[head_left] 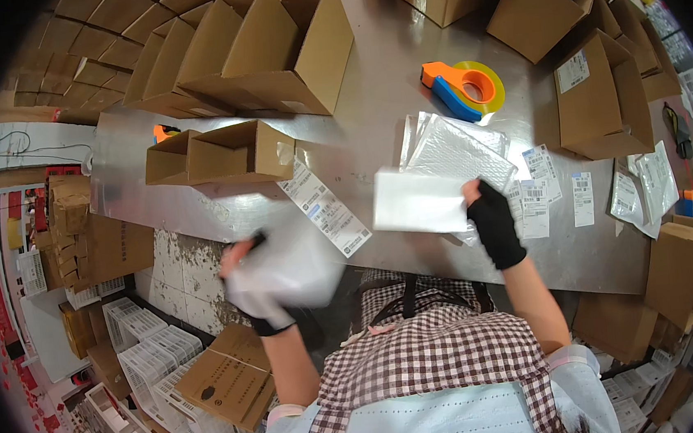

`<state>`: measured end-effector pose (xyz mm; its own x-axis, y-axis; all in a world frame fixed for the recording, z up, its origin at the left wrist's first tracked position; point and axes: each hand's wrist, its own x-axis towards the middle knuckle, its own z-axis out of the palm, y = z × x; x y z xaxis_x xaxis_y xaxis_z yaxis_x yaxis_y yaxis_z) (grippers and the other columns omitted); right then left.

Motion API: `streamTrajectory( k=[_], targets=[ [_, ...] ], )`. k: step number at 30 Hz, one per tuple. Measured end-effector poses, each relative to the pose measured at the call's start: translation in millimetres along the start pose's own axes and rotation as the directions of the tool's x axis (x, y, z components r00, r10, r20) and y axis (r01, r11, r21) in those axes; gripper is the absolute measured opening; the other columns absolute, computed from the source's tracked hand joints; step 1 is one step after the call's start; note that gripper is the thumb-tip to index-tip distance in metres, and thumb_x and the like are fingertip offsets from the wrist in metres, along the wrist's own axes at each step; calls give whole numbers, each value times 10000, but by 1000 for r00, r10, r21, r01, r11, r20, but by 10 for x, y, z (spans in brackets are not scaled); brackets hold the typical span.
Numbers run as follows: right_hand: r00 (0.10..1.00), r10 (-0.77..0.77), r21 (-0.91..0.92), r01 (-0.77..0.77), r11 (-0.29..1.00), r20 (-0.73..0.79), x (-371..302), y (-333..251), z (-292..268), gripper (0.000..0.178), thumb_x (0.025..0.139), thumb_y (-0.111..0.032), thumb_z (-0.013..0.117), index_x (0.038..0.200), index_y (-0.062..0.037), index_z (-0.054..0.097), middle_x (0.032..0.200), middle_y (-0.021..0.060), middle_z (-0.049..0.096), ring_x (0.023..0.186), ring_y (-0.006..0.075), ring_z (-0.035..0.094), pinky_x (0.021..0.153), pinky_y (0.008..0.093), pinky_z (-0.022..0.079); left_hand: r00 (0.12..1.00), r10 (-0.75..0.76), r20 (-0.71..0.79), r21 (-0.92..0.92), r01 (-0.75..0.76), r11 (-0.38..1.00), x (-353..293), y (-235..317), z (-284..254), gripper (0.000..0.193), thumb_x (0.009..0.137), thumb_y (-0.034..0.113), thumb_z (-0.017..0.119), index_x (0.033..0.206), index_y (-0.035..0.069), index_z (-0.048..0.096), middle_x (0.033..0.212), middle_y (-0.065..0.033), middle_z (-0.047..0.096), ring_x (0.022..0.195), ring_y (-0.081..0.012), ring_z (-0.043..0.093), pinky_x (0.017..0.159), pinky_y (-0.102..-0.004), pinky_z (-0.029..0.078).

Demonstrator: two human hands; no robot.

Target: Picking up product packets, matching them to shipping labels, and placing them into cardboard boxes for fulfillment.

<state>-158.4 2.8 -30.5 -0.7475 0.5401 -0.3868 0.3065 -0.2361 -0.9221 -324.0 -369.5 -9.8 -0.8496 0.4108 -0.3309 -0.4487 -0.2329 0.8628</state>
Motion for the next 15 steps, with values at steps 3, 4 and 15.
streamTrajectory(
  k=[3, 4, 15],
  targets=[
    [998, 53, 87, -54, 995, 15, 387, -188, -344, 415, 865, -399, 510, 1068, -37, 508, 848, 44, 555, 682, 138, 561, 571, 254, 482, 896, 370, -245, 267, -305, 914, -107, -327, 379, 197, 869, 156, 457, 1040, 59, 469, 975, -33, 483, 901, -128, 481, 860, -291, 404],
    [993, 94, 164, -105, 981, 69, 511, -207, -452, 455, 872, -433, 473, 1110, -46, 485, 898, 59, 559, 664, 153, 568, 546, 259, 482, 981, 184, -58, 211, -168, 963, -51, -631, 258, 194, 876, 175, 451, 1027, 61, 492, 968, -23, 500, 886, -114, 477, 832, -266, 392],
    [986, 154, 461, -169, 871, 69, 165, 234, -838, 483, 907, -464, 356, 1162, -76, 486, 975, 86, 600, 675, 195, 600, 535, 298, 484, 998, 25, 49, 746, -53, 664, 471, -1962, 1711, 364, 853, 336, 497, 938, -3, 595, 800, -103, 611, 759, -182, 557, 706, -317, 423]
  ],
)
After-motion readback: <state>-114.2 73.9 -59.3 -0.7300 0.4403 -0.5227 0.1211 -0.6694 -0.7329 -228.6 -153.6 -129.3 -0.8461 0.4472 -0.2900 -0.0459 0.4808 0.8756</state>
